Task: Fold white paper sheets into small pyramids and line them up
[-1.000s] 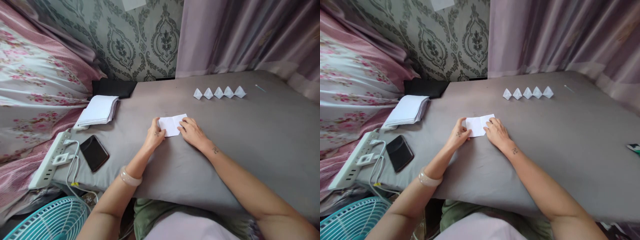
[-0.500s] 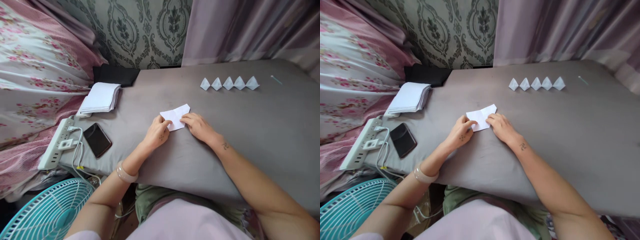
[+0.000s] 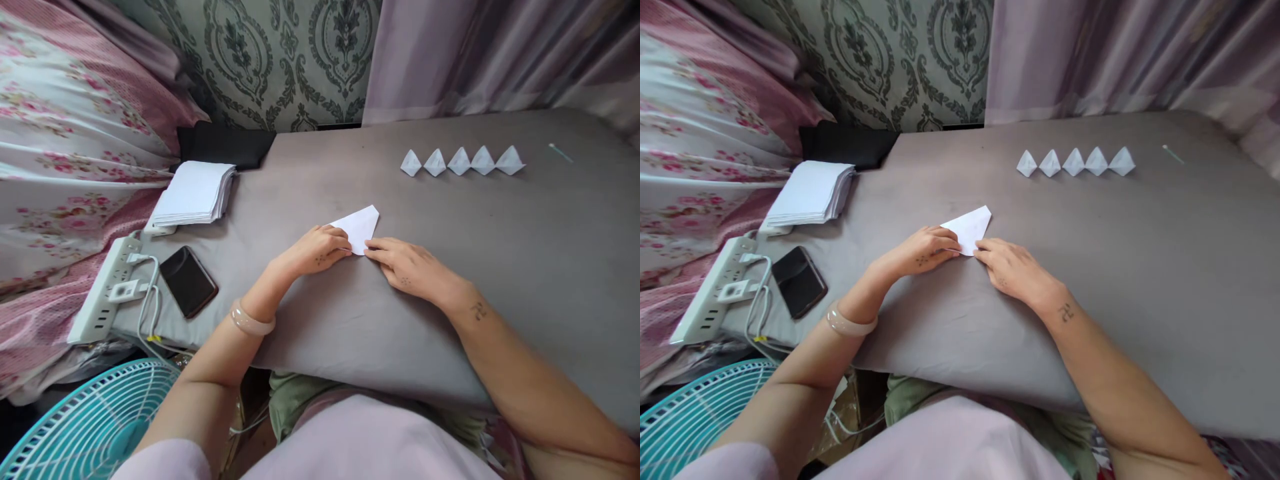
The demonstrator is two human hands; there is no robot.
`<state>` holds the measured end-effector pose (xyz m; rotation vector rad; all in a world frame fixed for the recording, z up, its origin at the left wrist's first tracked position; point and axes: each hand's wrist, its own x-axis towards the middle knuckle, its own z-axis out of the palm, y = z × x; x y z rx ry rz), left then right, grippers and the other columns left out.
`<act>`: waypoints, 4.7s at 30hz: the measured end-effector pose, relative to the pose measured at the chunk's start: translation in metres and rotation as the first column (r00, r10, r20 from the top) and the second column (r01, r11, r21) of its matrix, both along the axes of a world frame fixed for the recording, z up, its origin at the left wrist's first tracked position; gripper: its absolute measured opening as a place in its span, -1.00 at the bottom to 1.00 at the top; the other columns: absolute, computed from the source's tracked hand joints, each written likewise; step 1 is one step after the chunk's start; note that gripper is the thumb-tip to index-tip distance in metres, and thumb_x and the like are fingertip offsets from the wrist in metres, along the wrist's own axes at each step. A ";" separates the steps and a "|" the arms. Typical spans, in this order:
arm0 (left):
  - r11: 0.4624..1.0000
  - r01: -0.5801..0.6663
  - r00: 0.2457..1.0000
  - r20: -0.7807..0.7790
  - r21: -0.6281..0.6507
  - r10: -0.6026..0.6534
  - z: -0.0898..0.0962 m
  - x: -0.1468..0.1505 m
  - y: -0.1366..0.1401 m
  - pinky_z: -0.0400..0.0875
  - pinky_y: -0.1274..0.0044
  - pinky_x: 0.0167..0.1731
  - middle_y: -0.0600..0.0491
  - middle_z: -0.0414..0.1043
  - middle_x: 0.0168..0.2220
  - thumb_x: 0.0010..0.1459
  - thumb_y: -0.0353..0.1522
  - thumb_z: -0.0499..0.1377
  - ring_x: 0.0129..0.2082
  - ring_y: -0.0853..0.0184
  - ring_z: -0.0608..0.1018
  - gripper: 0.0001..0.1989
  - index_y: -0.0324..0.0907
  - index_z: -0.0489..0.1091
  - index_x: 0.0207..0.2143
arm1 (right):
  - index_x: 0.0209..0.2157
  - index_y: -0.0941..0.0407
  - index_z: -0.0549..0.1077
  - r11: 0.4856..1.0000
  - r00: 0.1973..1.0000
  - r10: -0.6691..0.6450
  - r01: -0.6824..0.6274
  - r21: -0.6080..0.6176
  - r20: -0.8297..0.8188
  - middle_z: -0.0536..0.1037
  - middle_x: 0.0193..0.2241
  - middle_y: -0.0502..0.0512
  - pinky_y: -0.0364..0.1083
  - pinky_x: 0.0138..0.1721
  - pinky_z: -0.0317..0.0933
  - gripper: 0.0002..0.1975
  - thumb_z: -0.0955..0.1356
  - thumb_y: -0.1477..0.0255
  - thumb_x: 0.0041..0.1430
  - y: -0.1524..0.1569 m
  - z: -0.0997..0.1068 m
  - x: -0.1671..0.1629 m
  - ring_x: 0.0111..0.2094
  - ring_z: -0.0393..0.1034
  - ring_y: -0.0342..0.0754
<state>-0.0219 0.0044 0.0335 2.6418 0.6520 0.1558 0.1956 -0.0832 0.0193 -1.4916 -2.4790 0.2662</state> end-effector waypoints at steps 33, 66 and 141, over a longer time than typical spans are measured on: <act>0.753 -0.642 0.766 -0.080 -0.146 0.638 -0.020 0.033 -0.005 0.09 0.29 -0.03 -0.02 0.36 -0.18 0.12 -0.25 0.16 -0.07 0.14 0.31 -0.83 -0.15 0.40 -0.31 | 0.07 -0.02 0.44 0.988 0.985 -0.006 -0.021 -0.150 -0.173 0.44 0.11 0.01 0.05 0.08 0.25 -0.45 0.18 0.66 0.10 0.007 0.004 0.014 0.08 0.35 0.04; 0.729 -0.684 0.728 0.057 -0.001 0.683 -0.034 0.034 -0.002 0.07 0.31 -0.09 0.03 0.52 -0.27 0.20 -0.32 0.08 -0.19 0.20 0.43 -0.89 -0.16 0.35 -0.32 | -0.16 -0.01 0.56 1.000 0.982 0.005 0.001 0.027 -0.189 0.50 -0.05 0.11 0.15 -0.01 0.22 -0.60 0.22 0.65 0.15 0.016 -0.014 0.009 -0.01 0.32 0.07; 0.716 -0.684 0.712 0.090 -0.139 0.697 -0.023 -0.005 0.005 0.14 0.33 0.02 -0.02 0.34 -0.04 0.07 -0.18 0.25 0.02 0.15 0.31 -0.67 -0.10 0.42 -0.13 | -0.06 -0.05 0.52 0.996 0.987 0.043 -0.030 0.083 -0.152 0.44 0.06 0.13 0.19 0.05 0.23 -0.73 0.29 0.37 0.24 0.039 -0.023 -0.007 0.09 0.26 0.11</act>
